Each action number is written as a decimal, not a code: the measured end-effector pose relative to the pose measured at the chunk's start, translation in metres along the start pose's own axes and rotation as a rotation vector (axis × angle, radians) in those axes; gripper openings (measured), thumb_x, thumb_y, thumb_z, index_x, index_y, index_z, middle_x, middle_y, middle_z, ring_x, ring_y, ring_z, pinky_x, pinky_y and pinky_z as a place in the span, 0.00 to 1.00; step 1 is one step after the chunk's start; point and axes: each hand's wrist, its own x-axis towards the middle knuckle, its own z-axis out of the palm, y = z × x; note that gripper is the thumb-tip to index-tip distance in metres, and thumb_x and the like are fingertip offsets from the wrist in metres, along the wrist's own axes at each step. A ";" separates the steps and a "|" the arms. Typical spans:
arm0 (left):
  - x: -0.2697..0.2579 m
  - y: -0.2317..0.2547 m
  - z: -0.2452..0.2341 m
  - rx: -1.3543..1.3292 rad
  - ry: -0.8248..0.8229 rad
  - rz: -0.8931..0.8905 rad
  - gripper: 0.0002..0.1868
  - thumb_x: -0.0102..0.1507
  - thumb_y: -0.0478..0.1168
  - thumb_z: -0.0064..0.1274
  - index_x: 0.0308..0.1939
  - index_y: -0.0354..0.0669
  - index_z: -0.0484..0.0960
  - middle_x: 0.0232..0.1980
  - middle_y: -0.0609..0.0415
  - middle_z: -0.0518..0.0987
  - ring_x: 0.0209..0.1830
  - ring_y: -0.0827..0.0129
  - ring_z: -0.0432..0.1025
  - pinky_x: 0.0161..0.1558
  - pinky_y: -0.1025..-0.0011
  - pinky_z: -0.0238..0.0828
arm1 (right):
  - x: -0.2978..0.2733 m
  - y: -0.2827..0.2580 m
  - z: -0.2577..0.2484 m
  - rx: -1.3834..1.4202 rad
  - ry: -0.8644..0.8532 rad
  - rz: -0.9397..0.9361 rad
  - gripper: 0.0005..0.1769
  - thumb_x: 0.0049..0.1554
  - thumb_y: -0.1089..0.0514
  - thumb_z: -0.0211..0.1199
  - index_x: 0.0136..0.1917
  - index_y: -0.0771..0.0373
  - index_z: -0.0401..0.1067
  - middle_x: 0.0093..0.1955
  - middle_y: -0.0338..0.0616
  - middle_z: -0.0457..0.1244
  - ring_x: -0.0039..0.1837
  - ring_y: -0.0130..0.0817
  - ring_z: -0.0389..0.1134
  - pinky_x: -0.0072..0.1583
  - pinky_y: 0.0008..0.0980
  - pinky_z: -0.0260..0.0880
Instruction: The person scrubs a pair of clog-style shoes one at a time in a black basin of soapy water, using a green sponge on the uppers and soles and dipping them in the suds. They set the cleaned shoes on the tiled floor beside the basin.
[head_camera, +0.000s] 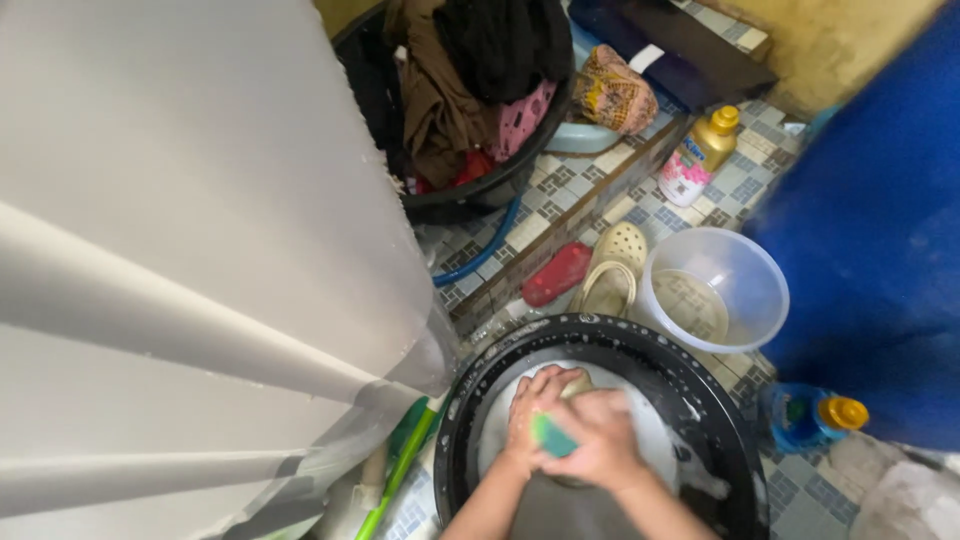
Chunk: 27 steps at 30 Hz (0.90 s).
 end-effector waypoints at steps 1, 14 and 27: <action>-0.003 0.011 -0.008 -0.003 -0.008 -0.003 0.29 0.59 0.49 0.56 0.66 0.60 0.80 0.67 0.53 0.77 0.57 0.51 0.71 0.62 0.58 0.69 | -0.001 -0.001 -0.005 -0.001 -0.004 0.008 0.41 0.34 0.32 0.73 0.58 0.53 0.74 0.43 0.39 0.64 0.47 0.41 0.65 0.51 0.44 0.59; -0.003 0.032 -0.023 0.015 0.066 0.047 0.36 0.51 0.47 0.60 0.65 0.51 0.77 0.64 0.47 0.74 0.61 0.50 0.67 0.62 0.57 0.63 | 0.006 0.032 -0.014 -0.028 -0.136 -0.188 0.42 0.37 0.27 0.70 0.61 0.45 0.74 0.41 0.38 0.64 0.49 0.43 0.67 0.51 0.44 0.59; -0.013 0.006 -0.040 -0.313 0.056 0.025 0.44 0.40 0.41 0.70 0.63 0.50 0.79 0.65 0.43 0.75 0.66 0.51 0.70 0.68 0.61 0.64 | -0.088 0.139 0.046 0.580 -0.055 0.890 0.33 0.54 0.38 0.61 0.68 0.54 0.73 0.63 0.55 0.69 0.63 0.50 0.69 0.65 0.41 0.66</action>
